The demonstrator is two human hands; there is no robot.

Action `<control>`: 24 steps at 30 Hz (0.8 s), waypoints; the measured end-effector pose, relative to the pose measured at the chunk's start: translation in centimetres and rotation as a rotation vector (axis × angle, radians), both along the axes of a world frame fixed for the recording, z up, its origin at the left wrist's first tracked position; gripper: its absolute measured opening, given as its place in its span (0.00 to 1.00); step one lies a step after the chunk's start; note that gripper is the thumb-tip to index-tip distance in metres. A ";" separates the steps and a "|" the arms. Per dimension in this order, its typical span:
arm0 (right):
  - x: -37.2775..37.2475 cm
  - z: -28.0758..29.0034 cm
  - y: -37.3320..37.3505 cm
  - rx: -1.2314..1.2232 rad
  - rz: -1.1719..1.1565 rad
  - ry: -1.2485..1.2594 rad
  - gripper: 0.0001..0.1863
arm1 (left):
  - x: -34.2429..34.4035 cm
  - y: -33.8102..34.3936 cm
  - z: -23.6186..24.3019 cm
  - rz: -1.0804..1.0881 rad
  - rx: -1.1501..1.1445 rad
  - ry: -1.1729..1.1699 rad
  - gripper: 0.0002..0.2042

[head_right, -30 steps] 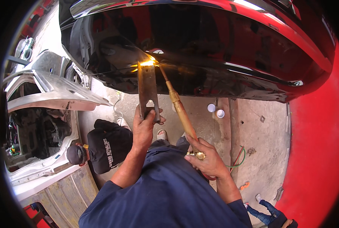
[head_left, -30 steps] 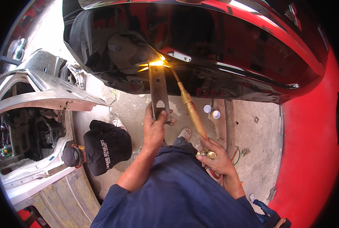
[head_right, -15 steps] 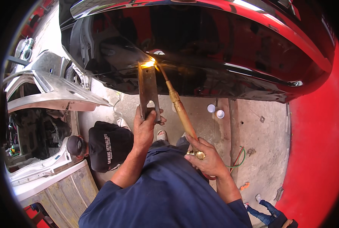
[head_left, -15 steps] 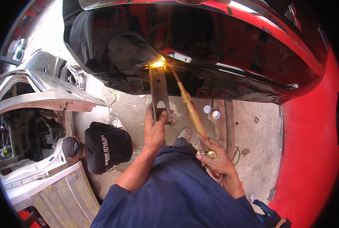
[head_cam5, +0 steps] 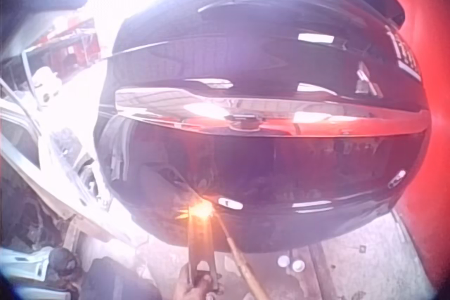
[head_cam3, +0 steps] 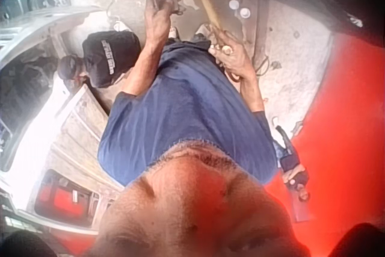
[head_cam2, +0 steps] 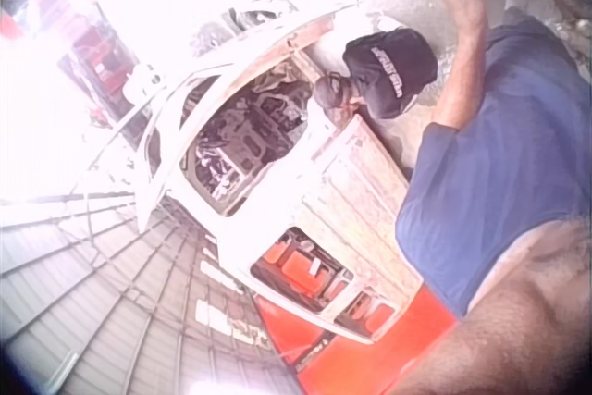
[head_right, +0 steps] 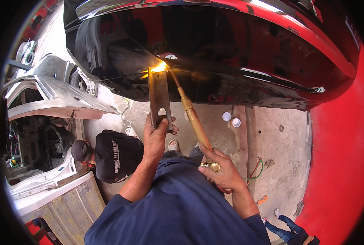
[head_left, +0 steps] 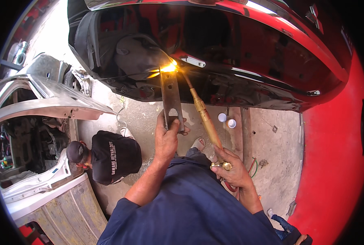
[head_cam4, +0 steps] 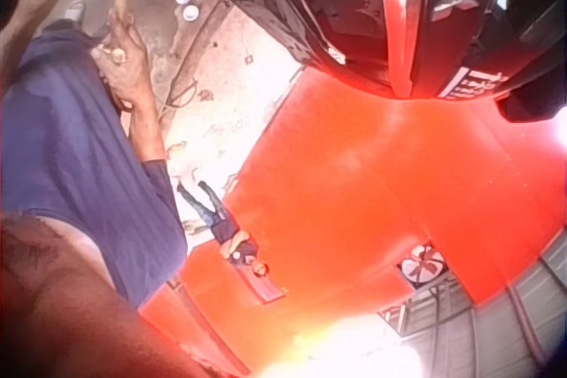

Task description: The person brazes a metal bracket using a filler rod and a gas torch, then attaches the bracket onto the rear panel of a vehicle using the torch.

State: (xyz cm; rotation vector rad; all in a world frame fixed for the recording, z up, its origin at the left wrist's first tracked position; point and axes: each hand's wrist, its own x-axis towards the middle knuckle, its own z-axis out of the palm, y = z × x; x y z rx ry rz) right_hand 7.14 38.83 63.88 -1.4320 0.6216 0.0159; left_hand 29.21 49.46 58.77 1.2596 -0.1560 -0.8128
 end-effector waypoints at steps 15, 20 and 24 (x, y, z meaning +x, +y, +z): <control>-0.9 -0.5 -1.0 0.201 0.035 -0.037 0.39 | 0.0 -0.1 0.0 0.010 0.007 -0.022 0.17; -0.4 -0.9 -0.9 0.196 0.024 -0.048 0.38 | 0.0 0.0 0.0 0.010 0.006 -0.024 0.18; -0.1 -1.0 -1.0 0.177 0.031 -0.044 0.38 | 0.0 0.1 0.1 0.004 0.007 -0.020 0.18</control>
